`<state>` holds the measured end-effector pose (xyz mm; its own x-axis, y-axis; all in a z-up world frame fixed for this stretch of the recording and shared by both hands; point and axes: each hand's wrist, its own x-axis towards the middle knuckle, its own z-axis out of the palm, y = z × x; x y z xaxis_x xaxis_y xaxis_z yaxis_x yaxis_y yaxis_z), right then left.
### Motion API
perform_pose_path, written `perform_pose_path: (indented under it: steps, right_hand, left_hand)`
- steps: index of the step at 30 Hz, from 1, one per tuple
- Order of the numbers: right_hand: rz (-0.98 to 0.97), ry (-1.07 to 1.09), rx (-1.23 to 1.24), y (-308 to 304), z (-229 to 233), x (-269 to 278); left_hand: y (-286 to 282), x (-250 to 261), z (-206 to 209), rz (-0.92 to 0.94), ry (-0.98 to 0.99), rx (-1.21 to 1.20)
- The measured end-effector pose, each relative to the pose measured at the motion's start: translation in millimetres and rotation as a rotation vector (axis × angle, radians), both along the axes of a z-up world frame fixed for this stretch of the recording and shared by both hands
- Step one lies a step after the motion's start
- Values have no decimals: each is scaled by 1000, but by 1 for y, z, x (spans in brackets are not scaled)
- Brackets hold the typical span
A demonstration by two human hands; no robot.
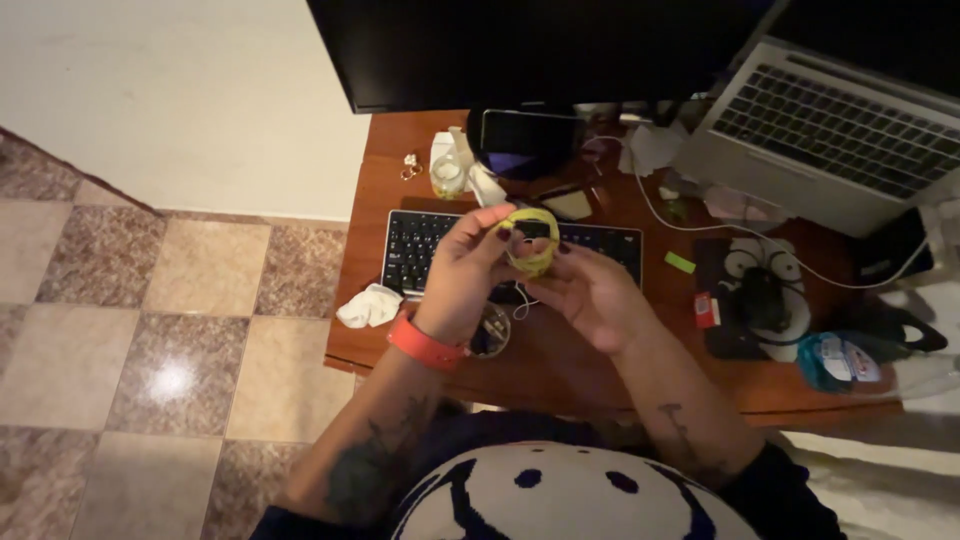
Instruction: The person organizes tangled cables on a desk by hand, coiling a yellow cable and placing it into a clear plastic container. They also handle a white cable and other small items, moving them around the workspace.
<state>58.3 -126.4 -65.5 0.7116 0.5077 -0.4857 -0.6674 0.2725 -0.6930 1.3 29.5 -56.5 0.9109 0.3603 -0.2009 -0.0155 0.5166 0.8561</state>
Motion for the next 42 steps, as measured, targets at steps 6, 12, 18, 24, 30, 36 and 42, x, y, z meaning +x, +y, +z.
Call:
perform_pose_path:
  steps: [6, 12, 18, 24, 30, 36, 42]
  right_hand:
    - [0, -77, 2, 22, -42, 1]
    - [15, -112, -96, 32, -107, 0]
    - [68, -87, -165, 36, -166, -28]
    - [90, -187, -206, 42, -162, -40]
    - [10, -241, 48, 47, -154, -25]
    - [76, -248, -74, 38, -165, -41]
    - [174, -414, -145, 32, -182, -39]
  left_hand:
    - [4, -10, -42, 32, 199, -38]
    - [29, -20, -102, 2, 302, 237]
    - [47, -44, -185, -153, 520, 372]
    - [54, -65, -176, -206, 711, 856]
    - [49, -67, -148, -214, 680, 797]
    - [55, -71, -177, -247, 742, 790]
    - [46, -68, -162, -338, 782, 843]
